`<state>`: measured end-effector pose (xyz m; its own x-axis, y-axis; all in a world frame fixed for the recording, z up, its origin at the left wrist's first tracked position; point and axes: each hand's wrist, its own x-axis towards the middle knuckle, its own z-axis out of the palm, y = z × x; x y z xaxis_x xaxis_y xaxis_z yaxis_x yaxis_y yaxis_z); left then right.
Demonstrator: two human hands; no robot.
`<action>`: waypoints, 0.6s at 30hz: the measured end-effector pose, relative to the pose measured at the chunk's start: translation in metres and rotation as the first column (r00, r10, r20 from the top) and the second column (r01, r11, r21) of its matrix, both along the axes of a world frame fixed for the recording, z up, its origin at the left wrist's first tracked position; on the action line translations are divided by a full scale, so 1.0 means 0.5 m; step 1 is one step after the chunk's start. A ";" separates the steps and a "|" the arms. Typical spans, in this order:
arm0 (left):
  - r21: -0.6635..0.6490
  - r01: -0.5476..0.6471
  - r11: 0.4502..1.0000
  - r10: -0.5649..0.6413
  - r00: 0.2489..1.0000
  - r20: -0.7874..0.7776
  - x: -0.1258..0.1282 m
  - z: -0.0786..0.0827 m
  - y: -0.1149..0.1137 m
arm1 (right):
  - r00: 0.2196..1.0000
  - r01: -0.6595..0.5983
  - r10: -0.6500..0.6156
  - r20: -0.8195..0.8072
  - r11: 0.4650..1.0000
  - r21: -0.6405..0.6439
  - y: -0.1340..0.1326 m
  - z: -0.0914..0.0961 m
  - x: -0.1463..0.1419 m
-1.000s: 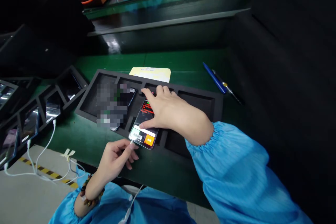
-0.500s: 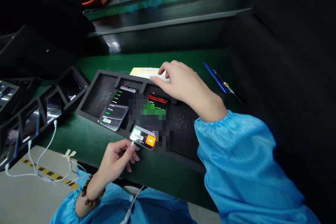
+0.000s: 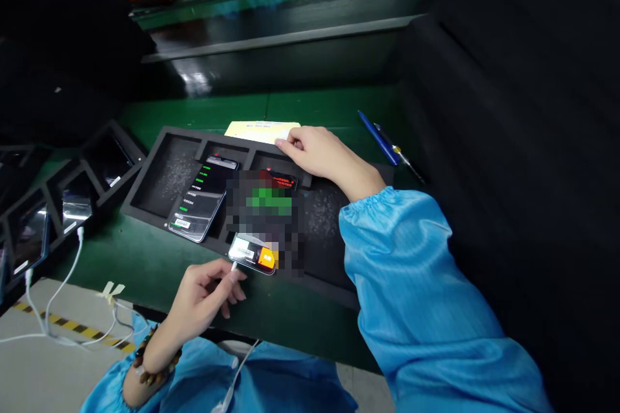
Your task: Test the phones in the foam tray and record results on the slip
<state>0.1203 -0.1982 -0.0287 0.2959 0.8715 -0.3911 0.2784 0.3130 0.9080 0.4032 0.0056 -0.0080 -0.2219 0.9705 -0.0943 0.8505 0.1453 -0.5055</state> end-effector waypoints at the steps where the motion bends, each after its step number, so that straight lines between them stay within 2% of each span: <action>1: 0.000 0.000 1.000 0.000 1.000 0.002 0.000 0.002 0.001 | 1.000 -0.002 0.002 0.006 1.000 0.004 0.000 0.000 0.000; 18: 0.014 0.063 0.998 -0.062 0.997 -0.039 -0.004 -0.002 -0.001 | 0.999 -0.026 0.025 0.025 1.000 0.012 0.005 -0.019 0.005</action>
